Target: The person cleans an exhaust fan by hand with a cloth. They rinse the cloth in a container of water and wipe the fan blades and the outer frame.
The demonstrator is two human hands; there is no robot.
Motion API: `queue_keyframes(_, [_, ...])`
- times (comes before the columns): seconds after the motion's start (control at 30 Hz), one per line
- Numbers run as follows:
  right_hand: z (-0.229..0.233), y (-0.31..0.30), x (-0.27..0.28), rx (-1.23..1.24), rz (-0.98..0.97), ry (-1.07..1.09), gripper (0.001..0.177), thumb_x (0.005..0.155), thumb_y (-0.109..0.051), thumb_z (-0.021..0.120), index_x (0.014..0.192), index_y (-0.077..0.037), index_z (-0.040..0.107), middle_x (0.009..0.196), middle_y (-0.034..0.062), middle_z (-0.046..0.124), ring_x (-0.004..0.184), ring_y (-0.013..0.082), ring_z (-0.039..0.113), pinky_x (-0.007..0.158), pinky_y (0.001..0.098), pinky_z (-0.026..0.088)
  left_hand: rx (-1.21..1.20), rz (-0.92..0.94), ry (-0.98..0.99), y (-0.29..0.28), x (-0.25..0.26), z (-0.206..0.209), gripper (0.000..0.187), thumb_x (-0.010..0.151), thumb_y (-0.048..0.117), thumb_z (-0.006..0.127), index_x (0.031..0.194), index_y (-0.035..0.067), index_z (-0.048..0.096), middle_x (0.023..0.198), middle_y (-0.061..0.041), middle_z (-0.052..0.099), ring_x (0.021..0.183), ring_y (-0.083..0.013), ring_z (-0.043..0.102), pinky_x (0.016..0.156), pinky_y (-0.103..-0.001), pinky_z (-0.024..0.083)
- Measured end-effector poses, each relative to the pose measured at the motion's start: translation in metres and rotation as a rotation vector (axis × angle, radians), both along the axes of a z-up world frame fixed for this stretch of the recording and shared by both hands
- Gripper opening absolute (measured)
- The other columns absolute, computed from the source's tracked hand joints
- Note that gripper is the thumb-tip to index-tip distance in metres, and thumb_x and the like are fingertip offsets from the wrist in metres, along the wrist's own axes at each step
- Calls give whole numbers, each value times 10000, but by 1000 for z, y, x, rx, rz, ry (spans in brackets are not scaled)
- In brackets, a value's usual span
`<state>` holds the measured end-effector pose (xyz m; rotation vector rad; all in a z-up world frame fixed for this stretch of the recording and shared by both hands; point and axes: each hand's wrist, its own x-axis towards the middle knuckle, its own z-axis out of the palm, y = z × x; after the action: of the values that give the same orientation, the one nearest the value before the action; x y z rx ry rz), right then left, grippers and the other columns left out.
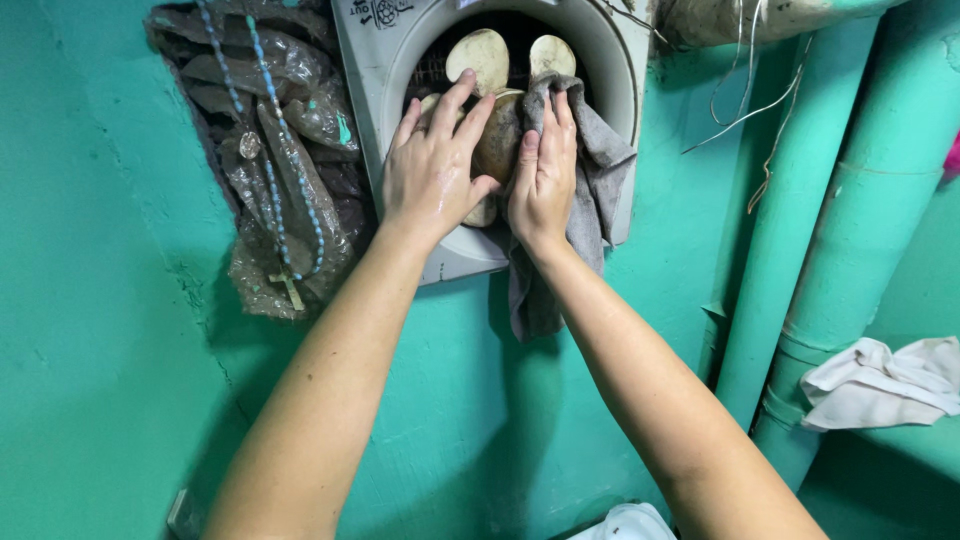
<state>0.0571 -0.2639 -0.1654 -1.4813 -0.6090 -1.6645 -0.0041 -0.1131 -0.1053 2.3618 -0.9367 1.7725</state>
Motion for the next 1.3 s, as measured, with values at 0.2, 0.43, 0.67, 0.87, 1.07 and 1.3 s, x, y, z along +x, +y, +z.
queue_keyframes(0.2, [-7,-4,-6,-88,-82,-39,425,1156,-221,449,1535,-35,494,1634,208,416,1520,398,421,1271,456,338,2,-1,11,1,-3,0,956,636,343,956,1472,158,533,1572,-57,402,1225,-265,612,1167,-502,368])
queue_keyframes(0.43, [-20,-13,-21,-170,-154,-70,350,1081,-82,576,1430,-81,608,1493,181,576,1307,378,615,1119,422,494,5,-10,-23,0,-4,-1,952,627,318,952,1467,153,536,1567,-49,406,1308,-261,573,1170,-491,373])
queue_keyframes(0.67, [-51,-23,-44,-233,-114,21,280,1049,-84,582,1321,-75,652,1326,176,664,1189,372,670,993,411,550,23,18,-47,0,-3,-1,927,654,276,933,1481,160,531,1577,-45,394,1315,-252,568,1176,-490,362])
queue_keyframes(0.87, [-48,-44,-49,-58,221,112,231,1153,-154,502,1303,-55,647,1235,143,706,1154,286,679,1023,357,521,13,18,29,0,-2,0,961,645,383,951,1473,145,525,1601,-74,366,1173,-307,629,1184,-501,349])
queue_keyframes(1.07, [-13,-47,-68,40,11,384,533,985,-384,689,1407,-79,572,1121,100,686,1028,238,702,901,328,536,0,-38,-46,1,2,-4,1005,619,468,957,1460,120,531,1595,-88,372,1132,-333,680,1163,-516,356])
queue_keyframes(1.3, [17,-14,-52,-166,-303,245,1006,777,-504,918,1495,-12,411,1336,230,455,1200,427,532,968,485,516,-3,12,-125,0,11,-7,814,732,203,898,1462,151,542,1601,-59,399,1282,-277,615,1196,-500,370])
